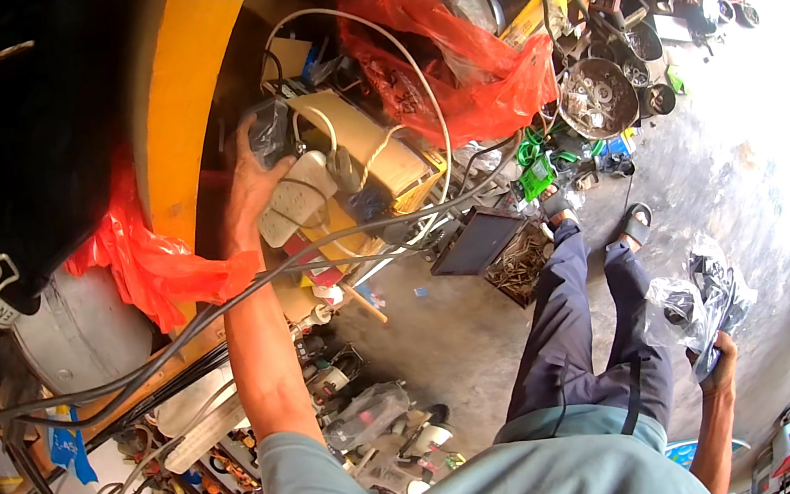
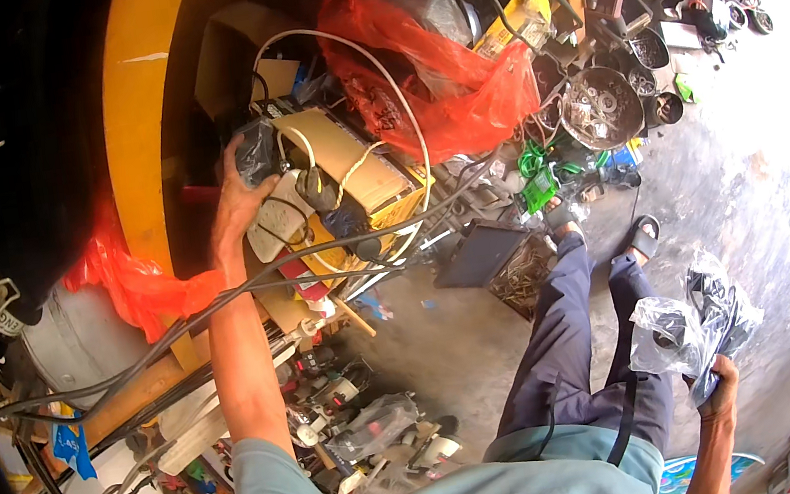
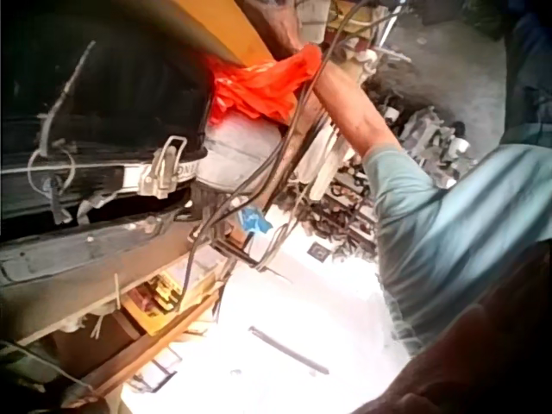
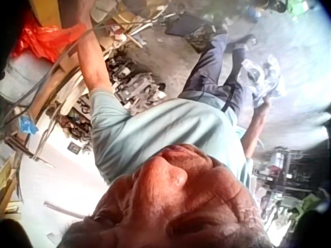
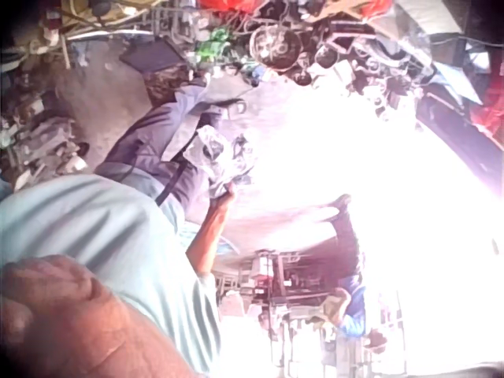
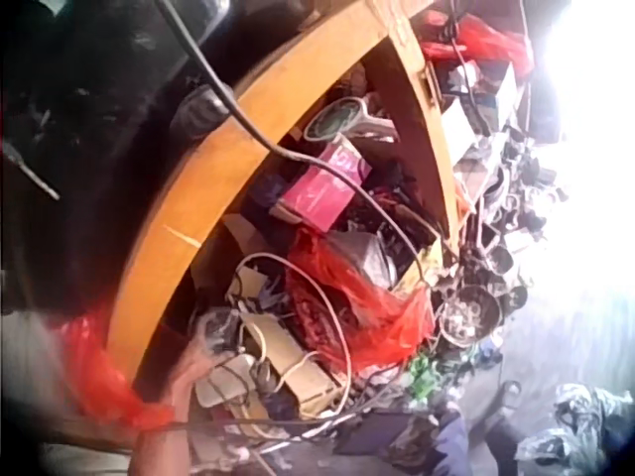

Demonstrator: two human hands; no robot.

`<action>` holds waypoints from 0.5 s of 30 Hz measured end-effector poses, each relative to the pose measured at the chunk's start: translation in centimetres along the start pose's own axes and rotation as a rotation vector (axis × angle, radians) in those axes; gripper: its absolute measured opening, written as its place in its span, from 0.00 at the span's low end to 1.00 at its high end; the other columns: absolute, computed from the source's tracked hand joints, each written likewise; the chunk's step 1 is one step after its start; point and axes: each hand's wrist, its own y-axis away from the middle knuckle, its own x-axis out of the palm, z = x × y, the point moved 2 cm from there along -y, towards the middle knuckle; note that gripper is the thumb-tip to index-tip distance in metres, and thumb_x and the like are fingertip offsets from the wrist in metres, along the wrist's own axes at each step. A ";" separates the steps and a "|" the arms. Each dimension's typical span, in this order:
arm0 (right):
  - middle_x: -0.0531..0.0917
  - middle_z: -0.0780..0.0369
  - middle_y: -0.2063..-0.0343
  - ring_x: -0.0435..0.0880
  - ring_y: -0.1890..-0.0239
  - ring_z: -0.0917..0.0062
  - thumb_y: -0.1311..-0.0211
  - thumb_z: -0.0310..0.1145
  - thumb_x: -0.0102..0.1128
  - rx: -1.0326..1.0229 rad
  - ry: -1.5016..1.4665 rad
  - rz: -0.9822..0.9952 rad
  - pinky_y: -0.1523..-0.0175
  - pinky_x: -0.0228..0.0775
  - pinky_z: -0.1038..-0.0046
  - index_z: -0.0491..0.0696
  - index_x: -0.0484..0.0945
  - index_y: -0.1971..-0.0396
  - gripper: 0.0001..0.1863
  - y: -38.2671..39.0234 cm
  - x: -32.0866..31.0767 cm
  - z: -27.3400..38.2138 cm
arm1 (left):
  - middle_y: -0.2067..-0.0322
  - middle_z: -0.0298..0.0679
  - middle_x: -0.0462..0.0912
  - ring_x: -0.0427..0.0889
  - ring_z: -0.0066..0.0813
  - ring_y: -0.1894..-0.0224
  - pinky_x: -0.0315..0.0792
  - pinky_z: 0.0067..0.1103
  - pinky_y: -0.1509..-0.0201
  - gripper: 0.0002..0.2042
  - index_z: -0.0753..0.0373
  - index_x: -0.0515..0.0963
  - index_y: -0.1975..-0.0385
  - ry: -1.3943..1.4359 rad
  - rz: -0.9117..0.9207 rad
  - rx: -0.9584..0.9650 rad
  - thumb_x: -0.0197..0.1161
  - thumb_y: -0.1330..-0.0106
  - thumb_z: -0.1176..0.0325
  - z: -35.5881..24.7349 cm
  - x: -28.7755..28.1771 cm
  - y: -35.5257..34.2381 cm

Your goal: The person picks up and reviews packaged handlebar grip parts from a storage shelf, cuts a paper backing sheet, and holds a replacement grip handle near motorcycles parked outside.

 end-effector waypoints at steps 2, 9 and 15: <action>0.86 0.55 0.61 0.87 0.65 0.66 0.50 0.37 0.62 -0.021 0.013 0.003 0.61 0.82 0.68 0.36 0.77 0.54 0.24 0.3 -0.2 0.3 | 0.35 0.54 0.62 0.64 0.52 0.33 0.64 0.34 0.31 0.47 0.53 0.57 0.30 -0.207 -0.011 0.069 0.75 0.52 0.76 1.2 0.8 0.0; 0.85 0.56 0.58 0.87 0.63 0.66 0.49 0.38 0.64 -0.003 -0.040 0.000 0.59 0.82 0.67 0.38 0.76 0.51 0.26 0.5 -2.5 -0.2 | 0.37 0.53 0.62 0.67 0.55 0.36 0.66 0.36 0.32 0.44 0.50 0.61 0.31 -0.219 -0.092 0.094 0.72 0.53 0.77 0.9 1.5 -0.1; 0.85 0.58 0.61 0.86 0.65 0.68 0.49 0.39 0.64 -0.009 -0.022 -0.003 0.63 0.81 0.68 0.39 0.77 0.53 0.24 2.1 -4.5 -0.2 | 0.36 0.59 0.60 0.62 0.58 0.33 0.61 0.40 0.30 0.41 0.49 0.61 0.31 -0.311 -0.554 0.139 0.69 0.47 0.77 1.0 -0.8 0.5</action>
